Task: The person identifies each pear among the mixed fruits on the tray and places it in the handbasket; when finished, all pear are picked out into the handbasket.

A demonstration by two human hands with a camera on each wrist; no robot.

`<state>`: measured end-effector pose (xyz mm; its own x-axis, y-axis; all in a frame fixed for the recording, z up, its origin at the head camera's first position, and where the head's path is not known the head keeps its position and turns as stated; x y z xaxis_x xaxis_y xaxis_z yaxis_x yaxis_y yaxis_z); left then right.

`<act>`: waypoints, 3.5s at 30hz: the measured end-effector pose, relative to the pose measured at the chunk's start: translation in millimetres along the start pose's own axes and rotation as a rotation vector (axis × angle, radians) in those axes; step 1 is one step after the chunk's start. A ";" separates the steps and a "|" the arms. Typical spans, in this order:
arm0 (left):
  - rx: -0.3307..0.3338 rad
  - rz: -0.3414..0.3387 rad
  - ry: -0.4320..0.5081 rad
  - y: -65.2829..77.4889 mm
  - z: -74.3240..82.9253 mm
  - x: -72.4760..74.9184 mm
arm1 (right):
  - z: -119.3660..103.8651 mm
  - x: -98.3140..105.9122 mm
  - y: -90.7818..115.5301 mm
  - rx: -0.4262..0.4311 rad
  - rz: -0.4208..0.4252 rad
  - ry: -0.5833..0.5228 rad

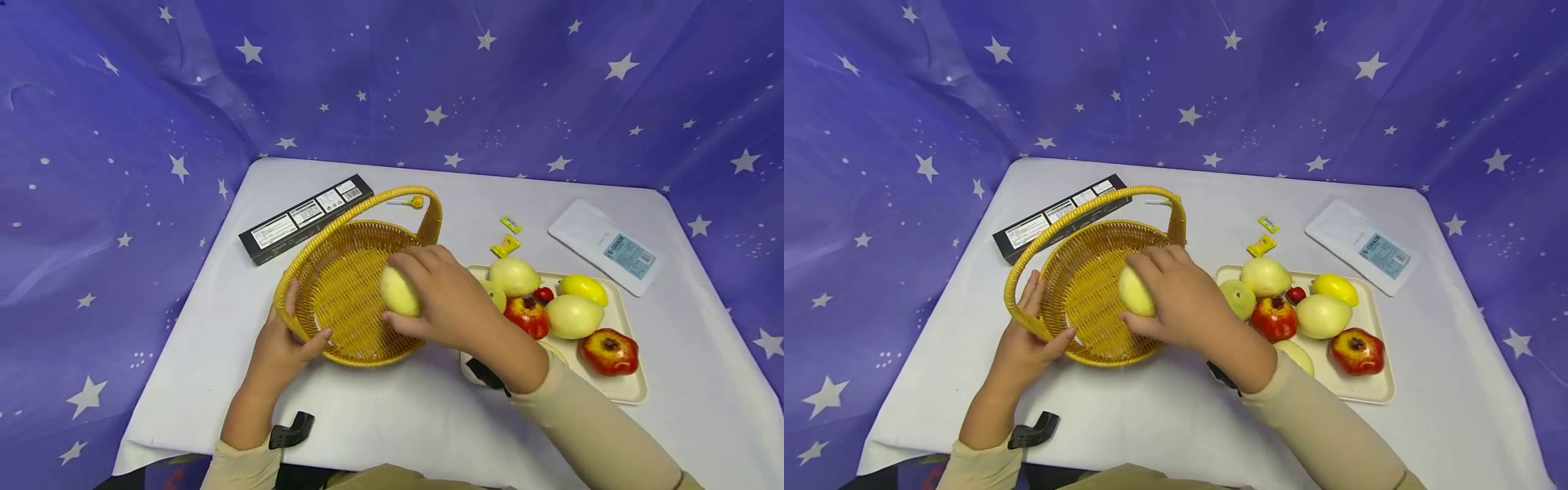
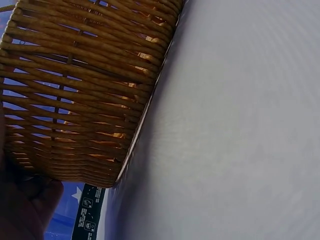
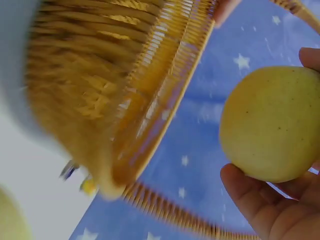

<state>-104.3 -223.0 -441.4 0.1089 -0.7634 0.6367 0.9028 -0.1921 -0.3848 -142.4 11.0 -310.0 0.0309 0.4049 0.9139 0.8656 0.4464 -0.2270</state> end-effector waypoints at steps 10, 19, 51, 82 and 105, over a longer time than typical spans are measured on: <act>0.008 -0.035 -0.002 -2.0 0.6 -5.9 | -30.6 -72.4 -80.9 -0.055 -0.279 0.106; 0.029 -0.024 0.006 3.0 1.7 -1.2 | -32.7 -143.8 -94.8 -0.109 -0.401 0.151; -0.002 0.010 0.003 4.1 7.4 -0.5 | 159.2 18.2 160.5 -0.493 -0.032 -0.090; -0.028 0.006 0.001 2.6 9.2 -3.0 | 160.9 41.7 147.0 -0.497 0.052 -0.186; -0.021 0.003 -0.018 1.4 9.7 -2.5 | 9.5 -18.4 -53.8 -0.064 -0.202 -0.333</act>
<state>-99.2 -215.4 -437.1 0.1190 -0.7527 0.6475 0.8936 -0.2032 -0.4004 -194.3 -12.9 -317.8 -0.2983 0.5552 0.7763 0.8674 0.4972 -0.0223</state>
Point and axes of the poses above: each hand's wrist, its own y-axis away from the middle knuckle, its own x-axis out of the back of the hand, z = x × y, the point moved 8 cm from there along -y, towards the middle knuckle, and after that the axes turned 14 degrees about -x, right-handed, at the moved point
